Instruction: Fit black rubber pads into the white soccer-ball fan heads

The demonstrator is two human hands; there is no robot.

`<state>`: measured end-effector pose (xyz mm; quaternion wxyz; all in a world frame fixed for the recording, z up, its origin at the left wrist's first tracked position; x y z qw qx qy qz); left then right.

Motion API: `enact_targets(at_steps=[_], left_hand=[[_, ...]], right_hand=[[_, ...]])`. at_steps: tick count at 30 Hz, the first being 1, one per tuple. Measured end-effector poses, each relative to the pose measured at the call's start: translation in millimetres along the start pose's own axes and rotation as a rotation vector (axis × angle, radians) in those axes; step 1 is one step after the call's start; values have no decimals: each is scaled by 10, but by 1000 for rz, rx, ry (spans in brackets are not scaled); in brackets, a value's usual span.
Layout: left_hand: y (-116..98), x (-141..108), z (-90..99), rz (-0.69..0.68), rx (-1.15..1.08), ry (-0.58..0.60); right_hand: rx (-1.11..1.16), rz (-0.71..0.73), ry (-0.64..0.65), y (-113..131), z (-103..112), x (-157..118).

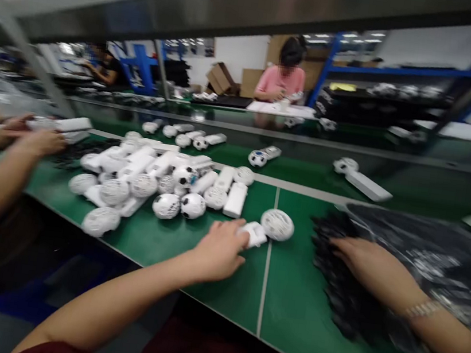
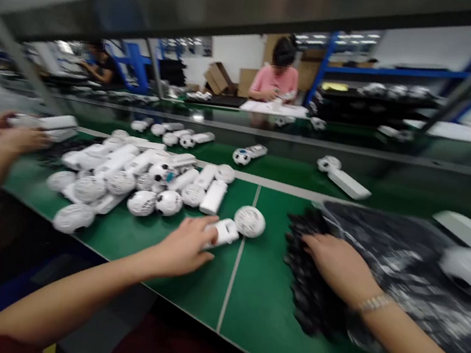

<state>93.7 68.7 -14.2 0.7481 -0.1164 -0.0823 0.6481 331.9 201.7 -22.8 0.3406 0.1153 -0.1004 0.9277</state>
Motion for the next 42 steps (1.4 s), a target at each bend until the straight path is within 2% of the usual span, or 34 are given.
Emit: enact_targets(at_steps=[1,2,4,8,13,18,21,25,30,33,37,42], left_hand=[[12,63,-9,-4,-25,-8],[20,135,-19,-10,-50,-14],[21,280,-46,-34,-95,-13],[18,434,-89,-71,-110,14],[30,426,-81,-87,-65,53],[-52,509,-59,-159,-60,11],[-115,575,-89,-200,59,55],[-178,603,-142,-234,172,70],[-170,628,-200,-192,111,32],[-140,644,-183,-213,78,60],[-122,632,-124,-259,53,115],[-107,625,-113,-203,-37,113]], right_hand=[[-37,17,128,2,-83,-10],[-68,11,199,-1,-127,-9],[-100,-10,282,1,-152,19],[-102,-50,299,43,-102,76],[-24,-38,297,75,-124,106],[-2,-55,334,50,-125,181],[2,-65,323,43,-113,192],[121,-132,275,8,-121,167],[250,-182,214,-27,-84,126],[405,-180,175,11,-18,89],[634,-214,140,120,67,36],[875,-220,52,330,160,60]])
Point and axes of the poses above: each hand's wrist, its own x-axis towards the middle knuckle, its own z-axis out of the back of the hand, y = z × x, the point moved 4 cm from there along x, towards the middle knuckle, and after that the axes turned 2 degrees about y, right-handed, at the moved point
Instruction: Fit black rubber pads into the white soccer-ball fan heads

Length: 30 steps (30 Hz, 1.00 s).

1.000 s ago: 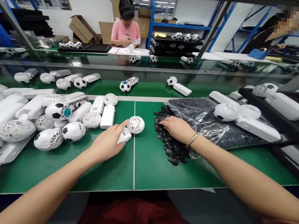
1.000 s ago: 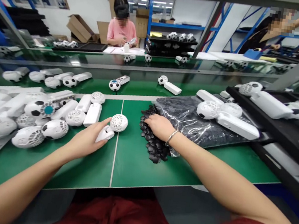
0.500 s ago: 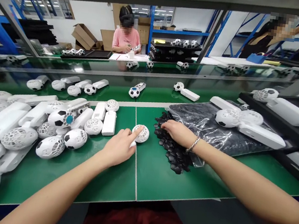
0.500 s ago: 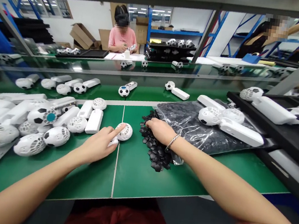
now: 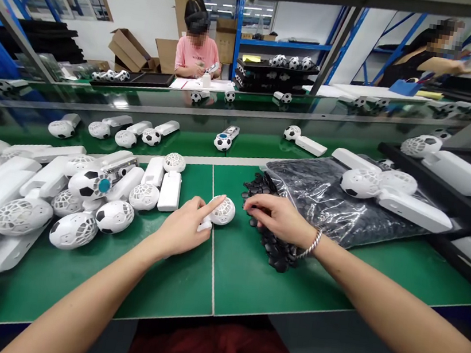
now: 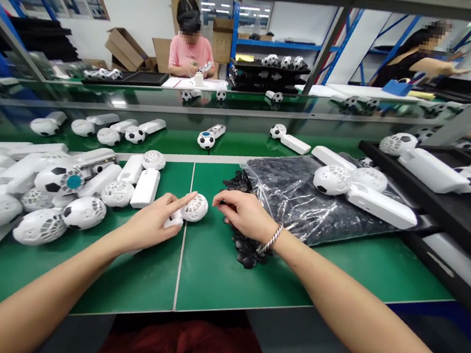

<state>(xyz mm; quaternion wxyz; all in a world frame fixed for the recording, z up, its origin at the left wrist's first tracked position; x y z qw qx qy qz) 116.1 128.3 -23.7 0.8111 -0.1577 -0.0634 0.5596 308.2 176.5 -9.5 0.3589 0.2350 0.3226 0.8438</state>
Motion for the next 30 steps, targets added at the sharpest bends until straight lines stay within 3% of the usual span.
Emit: enact_targets(at_steps=[6,11,19,25,30], left_hand=[[17,6,-34,-4,-34,-40],[21,8,-37,-19,-105,-58],[7,57,25,-55,-295,-48],[30,57,-22,-75,-285,-95],[1,70,-23,-63,-297,-125]], right_hand=[[17,118,-26,137,-122,63],[-186,293,-201,135,-102,58],[-34,148,-88,116,-178,23],[-13,239,-78,162,-281,-9],[0,206,-54,122,-365,15]])
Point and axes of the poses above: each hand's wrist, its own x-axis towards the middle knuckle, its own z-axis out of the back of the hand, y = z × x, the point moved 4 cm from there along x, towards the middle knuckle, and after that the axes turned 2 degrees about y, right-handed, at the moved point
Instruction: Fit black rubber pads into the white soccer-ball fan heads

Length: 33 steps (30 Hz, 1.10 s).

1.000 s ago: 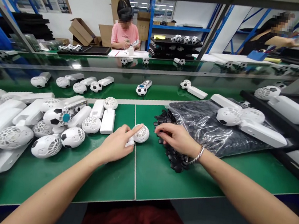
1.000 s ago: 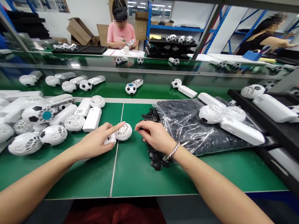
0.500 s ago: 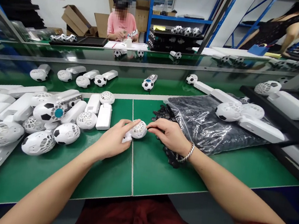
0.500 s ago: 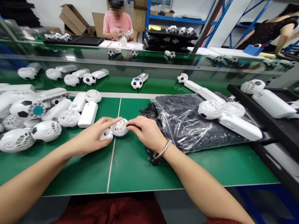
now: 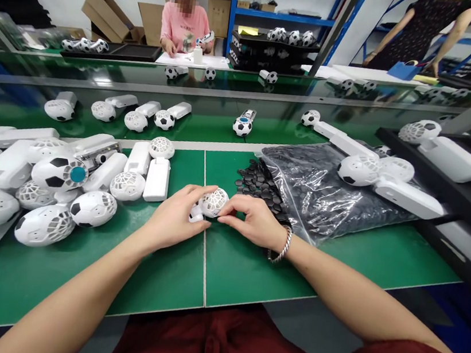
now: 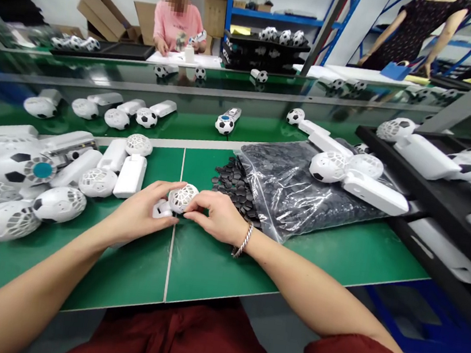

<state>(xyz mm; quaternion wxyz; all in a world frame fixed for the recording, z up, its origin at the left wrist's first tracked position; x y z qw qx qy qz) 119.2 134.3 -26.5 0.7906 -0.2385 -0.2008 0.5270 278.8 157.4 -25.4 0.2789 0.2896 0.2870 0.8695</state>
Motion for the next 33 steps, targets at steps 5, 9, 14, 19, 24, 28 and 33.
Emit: enact_targets(at_steps=[5,9,14,19,24,28,33], left_hand=[[-33,29,-3,16,28,-66],[-47,36,-12,29,85,-97],[-94,34,-9,26,134,-128],[-71,19,-49,31,164,-133],[-127,-49,-152,-32,162,-53],[-334,-111,-281,-240,168,56],[-446,-88,-343,-348,200,155]], right_hand=[[-10,-18,-57,-57,-19,35],[42,-92,-121,-118,-17,49],[225,-227,-75,-192,-94,51],[130,-177,-34,-183,42,86],[-264,-214,59,-186,388,51],[-492,-243,231,-235,385,-56],[-681,-169,349,-257,236,-113]])
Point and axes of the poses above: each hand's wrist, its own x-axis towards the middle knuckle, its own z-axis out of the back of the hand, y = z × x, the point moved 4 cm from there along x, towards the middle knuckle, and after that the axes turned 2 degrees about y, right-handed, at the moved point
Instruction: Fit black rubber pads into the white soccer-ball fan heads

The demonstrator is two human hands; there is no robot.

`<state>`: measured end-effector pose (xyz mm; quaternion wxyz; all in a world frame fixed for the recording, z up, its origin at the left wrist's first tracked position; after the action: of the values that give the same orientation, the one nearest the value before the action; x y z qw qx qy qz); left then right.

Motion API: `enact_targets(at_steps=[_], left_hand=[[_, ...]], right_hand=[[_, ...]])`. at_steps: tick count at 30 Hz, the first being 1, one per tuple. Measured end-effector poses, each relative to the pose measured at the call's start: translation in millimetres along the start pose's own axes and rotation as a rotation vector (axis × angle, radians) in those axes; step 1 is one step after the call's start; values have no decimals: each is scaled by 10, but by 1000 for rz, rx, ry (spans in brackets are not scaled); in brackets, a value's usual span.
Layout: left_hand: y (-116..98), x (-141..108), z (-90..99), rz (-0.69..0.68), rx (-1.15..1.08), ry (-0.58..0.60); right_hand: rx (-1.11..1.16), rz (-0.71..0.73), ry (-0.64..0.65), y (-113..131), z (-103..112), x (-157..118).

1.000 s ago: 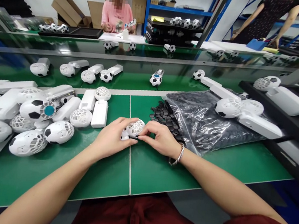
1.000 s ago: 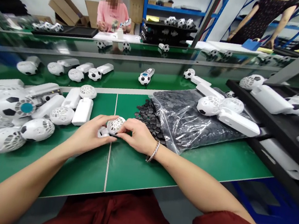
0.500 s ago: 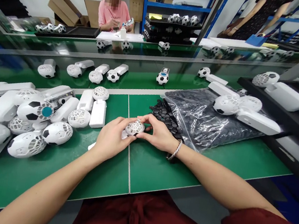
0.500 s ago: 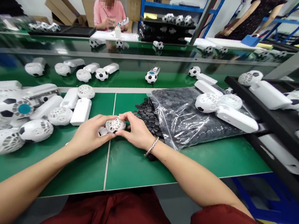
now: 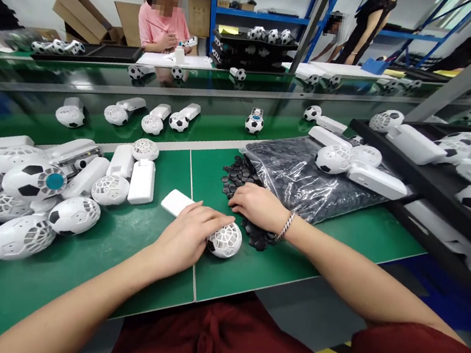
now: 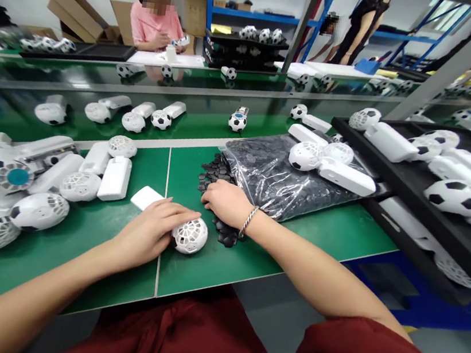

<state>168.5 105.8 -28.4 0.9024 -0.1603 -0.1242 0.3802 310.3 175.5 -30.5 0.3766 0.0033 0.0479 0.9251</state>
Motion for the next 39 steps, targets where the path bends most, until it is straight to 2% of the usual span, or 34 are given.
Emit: enact_targets(at_steps=[3,6,11,14,18,22,25,29,31,35,39], left_hand=[[62,27,49,2,77,14],[189,31,131,59,148,-14],[403,-49,220,175,69,4],[422,-115,197,145,-107,55],[420,-135,154,166,-232,-6],[419,-111,122,183,-257,-44],[411,-108,126,182,-274,-58],[402,-116,141,175,-314,-67],[409,-122,145,188,-333,-69],[430,-131,153,190,-363,-82],[430,-132,157,147,-335,-94]], right_hand=[[12,-65,50,-35,1,46],[67,-98,91,-81,31,93],[238,-49,27,-36,106,51],[454,27,-91,91,165,-68],[600,207,-245,315,192,-224],[484,356,-310,494,148,-250],[390,396,-316,579,144,-192],[417,398,-270,658,167,-100],[484,369,-288,669,175,-76],[645,228,-372,616,127,-72],[688,124,-402,599,16,-93]])
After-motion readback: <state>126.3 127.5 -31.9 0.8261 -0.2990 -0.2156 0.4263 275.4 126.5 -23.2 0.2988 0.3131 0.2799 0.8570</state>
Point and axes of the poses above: each hand's wrist, its own x-axis towards the middle knuckle, its own z-axis out of the back of the hand, y = z × x, the point moved 4 cm from there along x, towards the middle knuckle, and after that the axes turned 2 degrees about y, right-handed, at the moved point
